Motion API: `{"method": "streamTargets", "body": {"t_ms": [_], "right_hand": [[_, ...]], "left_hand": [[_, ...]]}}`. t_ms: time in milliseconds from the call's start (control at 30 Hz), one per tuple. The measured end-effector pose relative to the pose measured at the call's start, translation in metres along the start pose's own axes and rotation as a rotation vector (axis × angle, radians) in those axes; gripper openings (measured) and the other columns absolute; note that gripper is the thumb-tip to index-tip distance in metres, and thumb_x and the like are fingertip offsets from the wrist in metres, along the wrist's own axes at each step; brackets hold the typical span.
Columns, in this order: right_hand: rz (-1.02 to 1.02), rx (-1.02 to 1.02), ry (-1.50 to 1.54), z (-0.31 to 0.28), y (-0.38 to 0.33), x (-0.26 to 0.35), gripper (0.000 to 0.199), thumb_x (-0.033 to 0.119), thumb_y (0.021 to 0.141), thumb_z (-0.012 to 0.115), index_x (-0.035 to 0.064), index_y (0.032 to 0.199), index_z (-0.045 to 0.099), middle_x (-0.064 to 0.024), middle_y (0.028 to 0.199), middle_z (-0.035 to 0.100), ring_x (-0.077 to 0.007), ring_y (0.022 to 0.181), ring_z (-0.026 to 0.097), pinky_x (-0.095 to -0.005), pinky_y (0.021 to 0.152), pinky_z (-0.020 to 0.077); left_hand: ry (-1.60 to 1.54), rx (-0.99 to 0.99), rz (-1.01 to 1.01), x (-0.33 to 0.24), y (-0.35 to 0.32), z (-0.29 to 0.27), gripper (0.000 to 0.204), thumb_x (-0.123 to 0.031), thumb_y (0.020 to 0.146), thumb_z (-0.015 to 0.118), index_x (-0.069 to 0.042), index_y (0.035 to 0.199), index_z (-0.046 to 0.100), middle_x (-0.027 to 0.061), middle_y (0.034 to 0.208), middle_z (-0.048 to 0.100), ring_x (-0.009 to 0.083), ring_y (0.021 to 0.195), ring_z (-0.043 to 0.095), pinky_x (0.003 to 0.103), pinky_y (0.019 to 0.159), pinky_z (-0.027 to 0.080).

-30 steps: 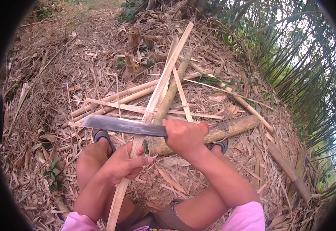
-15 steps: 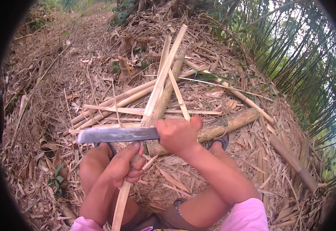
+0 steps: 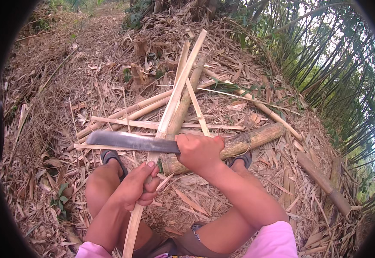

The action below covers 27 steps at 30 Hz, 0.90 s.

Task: The person uses a large knife to scrape and shave down a length of split bamboo while sitting on the ground, periodically flipping the bamboo strip to work on different sections.

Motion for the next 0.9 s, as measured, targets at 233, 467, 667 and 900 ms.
{"method": "streamTargets", "body": {"t_ms": [233, 467, 667, 900], "right_hand": [[-0.012, -0.062, -0.053, 0.009, 0.003, -0.002, 0.011, 0.017, 0.073, 0.067, 0.0161, 0.066, 0.058, -0.0014, 0.051, 0.056, -0.0185, 0.041, 0.057, -0.0336, 0.037, 0.0376], [0.199, 0.063, -0.095, 0.009, 0.002, -0.036, 0.013, 0.022, 0.078, 0.068, 0.0163, 0.069, 0.061, -0.0040, 0.058, 0.061, -0.0241, 0.049, 0.063, -0.0385, 0.044, 0.0485], [0.311, 0.097, -0.084, 0.019, 0.000, -0.079, 0.010, 0.021, 0.076, 0.073, 0.0148, 0.075, 0.065, -0.0073, 0.062, 0.063, -0.0277, 0.053, 0.064, -0.0413, 0.052, 0.0517], [0.215, 0.117, -0.086, 0.011, -0.006, -0.071, 0.013, 0.024, 0.081, 0.069, 0.0121, 0.078, 0.065, -0.0104, 0.066, 0.065, -0.0321, 0.057, 0.065, -0.0438, 0.053, 0.0526]], "left_hand": [[0.009, 0.004, 0.004, 0.003, -0.001, -0.002, 0.027, -0.038, 0.106, 0.036, -0.016, 0.091, 0.040, -0.0048, 0.057, 0.027, 0.0050, 0.040, 0.019, 0.024, 0.035, 0.012], [-0.010, 0.005, -0.038, 0.005, -0.002, 0.000, 0.027, -0.037, 0.106, 0.035, -0.016, 0.090, 0.040, -0.0046, 0.056, 0.027, 0.0055, 0.039, 0.018, 0.024, 0.034, 0.012], [0.072, 0.078, -0.062, 0.003, -0.008, 0.001, 0.028, -0.037, 0.107, 0.034, -0.014, 0.093, 0.039, -0.0032, 0.057, 0.028, 0.0069, 0.040, 0.019, 0.025, 0.035, 0.014], [0.102, 0.117, -0.118, 0.010, -0.007, -0.002, 0.028, -0.036, 0.108, 0.032, -0.013, 0.092, 0.038, -0.0028, 0.056, 0.028, 0.0072, 0.040, 0.018, 0.025, 0.035, 0.015]]}}
Point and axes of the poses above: each hand's wrist, its own y-axis towards the middle knuckle, its own z-axis out of the palm, x = y × z, the point moved 1 cm from there along y, towards the middle knuckle
